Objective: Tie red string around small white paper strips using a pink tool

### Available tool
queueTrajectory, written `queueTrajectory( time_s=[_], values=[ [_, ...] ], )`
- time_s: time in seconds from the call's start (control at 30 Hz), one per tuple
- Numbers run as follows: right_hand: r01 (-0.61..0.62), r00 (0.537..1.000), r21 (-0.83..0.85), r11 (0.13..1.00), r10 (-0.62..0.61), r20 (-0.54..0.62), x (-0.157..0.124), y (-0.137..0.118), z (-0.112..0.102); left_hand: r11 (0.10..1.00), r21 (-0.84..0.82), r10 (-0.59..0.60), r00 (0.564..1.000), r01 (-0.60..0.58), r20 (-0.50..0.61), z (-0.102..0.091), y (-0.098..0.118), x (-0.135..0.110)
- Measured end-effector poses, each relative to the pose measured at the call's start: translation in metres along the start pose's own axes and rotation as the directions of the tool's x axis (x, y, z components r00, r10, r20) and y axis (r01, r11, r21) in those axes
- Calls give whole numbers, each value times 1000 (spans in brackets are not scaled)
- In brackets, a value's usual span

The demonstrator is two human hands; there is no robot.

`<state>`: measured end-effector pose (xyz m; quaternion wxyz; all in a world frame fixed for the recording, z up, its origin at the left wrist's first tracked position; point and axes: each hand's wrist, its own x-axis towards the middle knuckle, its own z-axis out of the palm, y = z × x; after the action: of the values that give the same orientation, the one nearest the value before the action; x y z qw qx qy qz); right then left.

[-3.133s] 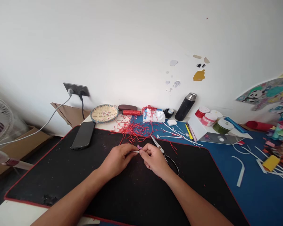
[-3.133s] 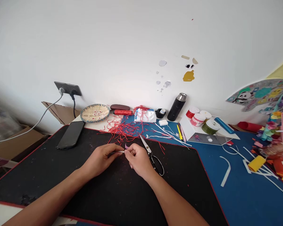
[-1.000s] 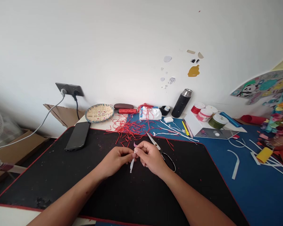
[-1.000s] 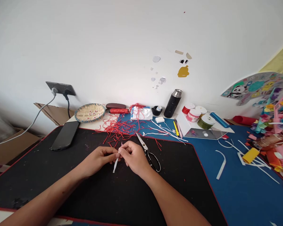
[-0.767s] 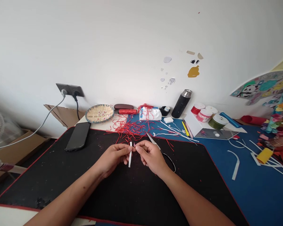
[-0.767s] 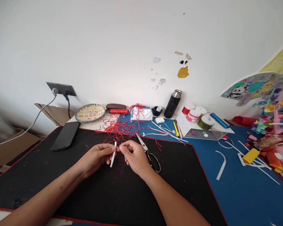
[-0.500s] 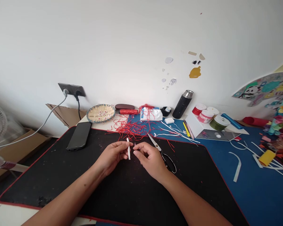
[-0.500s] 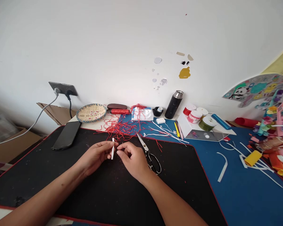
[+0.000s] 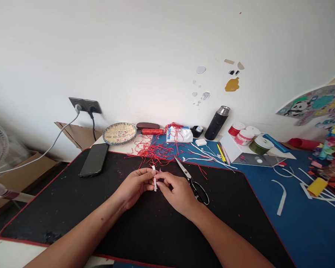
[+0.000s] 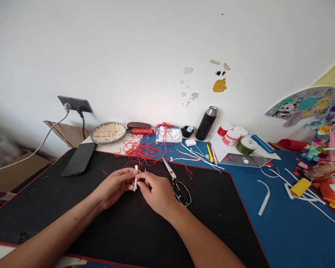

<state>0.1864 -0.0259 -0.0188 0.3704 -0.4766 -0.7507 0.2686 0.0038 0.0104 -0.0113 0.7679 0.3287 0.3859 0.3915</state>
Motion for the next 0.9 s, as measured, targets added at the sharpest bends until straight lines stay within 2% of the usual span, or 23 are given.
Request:
queueTrajectory(
  time_s=[0.57, 0.9],
  values=[
    [125, 990, -70, 990, -120, 75, 1, -3, -4, 998, 21, -54, 998, 53, 34, -3, 1, -1],
    [81, 997, 15, 997, -81, -6, 0, -2, -1, 998, -3, -63, 997, 63, 37, -2, 2, -2]
  ],
)
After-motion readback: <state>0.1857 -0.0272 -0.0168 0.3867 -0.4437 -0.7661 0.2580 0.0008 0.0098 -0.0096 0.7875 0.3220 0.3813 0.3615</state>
